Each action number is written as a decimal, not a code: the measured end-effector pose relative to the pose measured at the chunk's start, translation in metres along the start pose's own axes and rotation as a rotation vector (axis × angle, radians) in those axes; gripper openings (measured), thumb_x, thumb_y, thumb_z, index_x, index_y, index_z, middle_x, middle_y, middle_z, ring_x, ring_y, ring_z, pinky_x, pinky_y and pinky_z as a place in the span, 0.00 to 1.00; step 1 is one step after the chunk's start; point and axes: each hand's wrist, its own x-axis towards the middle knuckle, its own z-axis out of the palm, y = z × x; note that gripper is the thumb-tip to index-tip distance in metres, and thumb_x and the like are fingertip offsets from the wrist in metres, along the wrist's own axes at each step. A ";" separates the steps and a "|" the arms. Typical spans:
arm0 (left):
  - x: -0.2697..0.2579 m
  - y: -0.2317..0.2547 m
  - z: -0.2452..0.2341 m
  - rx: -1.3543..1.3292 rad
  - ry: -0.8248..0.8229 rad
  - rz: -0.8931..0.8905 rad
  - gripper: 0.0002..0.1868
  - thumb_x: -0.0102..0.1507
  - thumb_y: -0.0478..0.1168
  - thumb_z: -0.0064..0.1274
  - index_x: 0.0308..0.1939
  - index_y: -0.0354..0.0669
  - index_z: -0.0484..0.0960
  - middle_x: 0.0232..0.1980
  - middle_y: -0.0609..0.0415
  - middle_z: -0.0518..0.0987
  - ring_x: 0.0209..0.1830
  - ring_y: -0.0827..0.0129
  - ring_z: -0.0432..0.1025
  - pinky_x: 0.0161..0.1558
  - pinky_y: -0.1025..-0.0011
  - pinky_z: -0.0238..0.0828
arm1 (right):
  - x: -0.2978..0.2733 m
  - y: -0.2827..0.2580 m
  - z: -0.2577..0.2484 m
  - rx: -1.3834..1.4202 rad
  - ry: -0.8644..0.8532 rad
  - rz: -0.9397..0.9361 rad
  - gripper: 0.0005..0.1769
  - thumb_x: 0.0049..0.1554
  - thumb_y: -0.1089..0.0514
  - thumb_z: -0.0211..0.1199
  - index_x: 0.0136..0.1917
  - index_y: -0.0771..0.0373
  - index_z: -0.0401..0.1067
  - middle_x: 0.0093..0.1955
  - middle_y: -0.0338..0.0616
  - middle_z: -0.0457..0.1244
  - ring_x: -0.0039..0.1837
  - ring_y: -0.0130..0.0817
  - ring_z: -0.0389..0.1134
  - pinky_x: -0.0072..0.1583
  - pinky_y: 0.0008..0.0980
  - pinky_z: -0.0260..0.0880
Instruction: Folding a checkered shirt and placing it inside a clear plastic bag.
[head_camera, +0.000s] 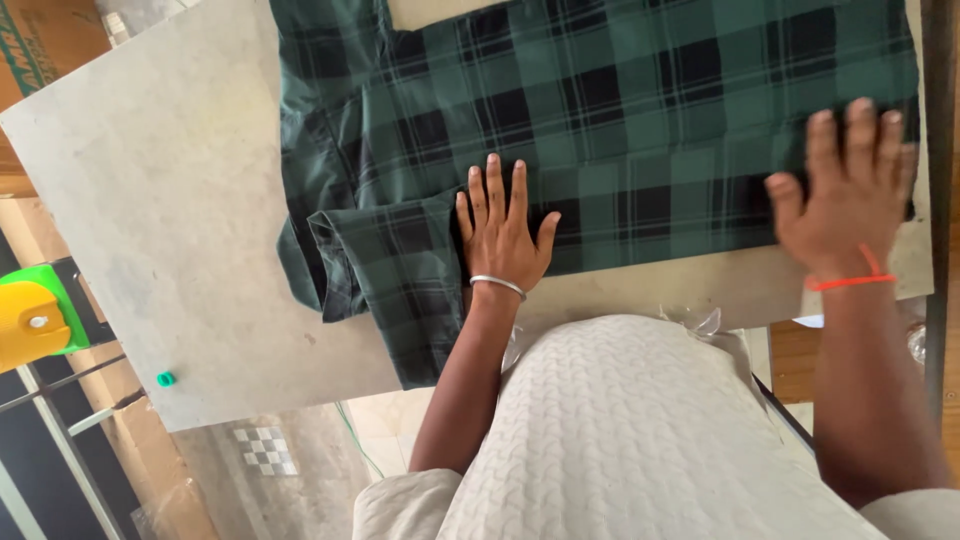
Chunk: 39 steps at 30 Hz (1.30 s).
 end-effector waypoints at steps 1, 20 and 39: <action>-0.001 0.000 0.001 -0.002 -0.003 0.001 0.41 0.70 0.65 0.39 0.80 0.46 0.57 0.84 0.42 0.48 0.84 0.44 0.40 0.79 0.43 0.33 | -0.001 0.003 0.000 -0.001 -0.002 0.003 0.37 0.71 0.33 0.50 0.82 0.59 0.60 0.87 0.59 0.46 0.89 0.65 0.41 0.83 0.68 0.39; -0.175 -0.117 -0.050 -0.489 0.555 -0.513 0.13 0.60 0.38 0.63 0.47 0.36 0.84 0.44 0.47 0.84 0.45 0.57 0.78 0.52 0.63 0.74 | -0.006 0.010 0.005 0.044 0.102 -0.003 0.34 0.74 0.44 0.51 0.81 0.72 0.59 0.87 0.67 0.45 0.85 0.69 0.47 0.80 0.62 0.52; -0.153 -0.076 -0.128 -1.485 0.646 -0.328 0.12 0.72 0.31 0.54 0.59 0.36 0.74 0.50 0.56 0.77 0.48 0.75 0.68 0.54 0.73 0.64 | -0.002 -0.067 -0.051 0.460 -0.052 0.017 0.17 0.67 0.52 0.67 0.66 0.60 0.75 0.63 0.46 0.70 0.67 0.38 0.72 0.68 0.38 0.71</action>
